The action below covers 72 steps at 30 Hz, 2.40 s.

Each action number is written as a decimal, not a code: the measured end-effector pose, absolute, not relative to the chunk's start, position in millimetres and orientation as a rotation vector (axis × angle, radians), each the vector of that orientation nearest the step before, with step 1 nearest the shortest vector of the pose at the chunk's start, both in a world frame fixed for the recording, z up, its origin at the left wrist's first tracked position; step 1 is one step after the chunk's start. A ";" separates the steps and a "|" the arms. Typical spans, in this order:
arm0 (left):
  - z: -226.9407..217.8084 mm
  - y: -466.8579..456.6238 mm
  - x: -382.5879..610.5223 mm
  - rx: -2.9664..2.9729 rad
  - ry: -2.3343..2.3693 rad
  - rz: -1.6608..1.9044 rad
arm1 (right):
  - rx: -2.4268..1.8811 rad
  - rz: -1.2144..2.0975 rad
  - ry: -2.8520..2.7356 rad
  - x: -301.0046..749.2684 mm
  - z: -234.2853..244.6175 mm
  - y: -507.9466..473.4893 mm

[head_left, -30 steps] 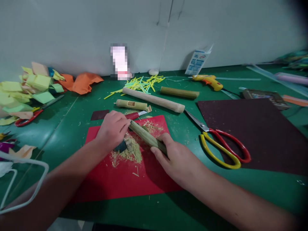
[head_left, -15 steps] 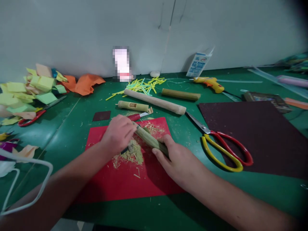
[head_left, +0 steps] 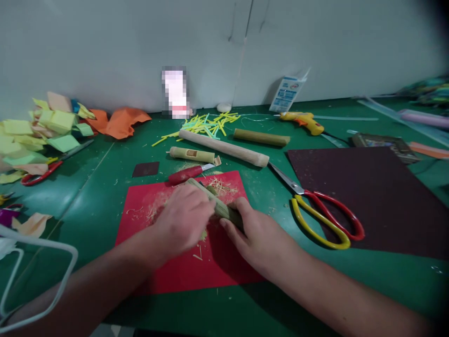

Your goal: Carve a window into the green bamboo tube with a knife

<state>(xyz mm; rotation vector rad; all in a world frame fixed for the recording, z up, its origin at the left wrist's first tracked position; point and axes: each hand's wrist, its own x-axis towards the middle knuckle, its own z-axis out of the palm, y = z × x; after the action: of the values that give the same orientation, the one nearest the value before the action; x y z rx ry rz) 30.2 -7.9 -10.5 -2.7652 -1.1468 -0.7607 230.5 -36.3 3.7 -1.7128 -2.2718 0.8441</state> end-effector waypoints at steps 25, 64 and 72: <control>-13.7 -0.2 24.9 -2.551 -1.236 -0.821 | -1.724 0.848 -2.235 230.5 3.0 -35.5; -12.0 8.0 18.1 -2.525 -1.308 -0.848 | -1.768 0.887 -2.214 230.8 5.6 -32.6; -12.4 10.6 16.4 -2.509 -1.367 -0.815 | -1.728 0.862 -2.227 233.8 3.8 -32.9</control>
<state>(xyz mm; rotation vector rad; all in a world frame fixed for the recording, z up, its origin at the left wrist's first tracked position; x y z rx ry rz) 16.4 10.6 -12.4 -2.5089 -1.3670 -0.8147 233.8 -32.9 3.8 -1.7282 -2.2266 0.8622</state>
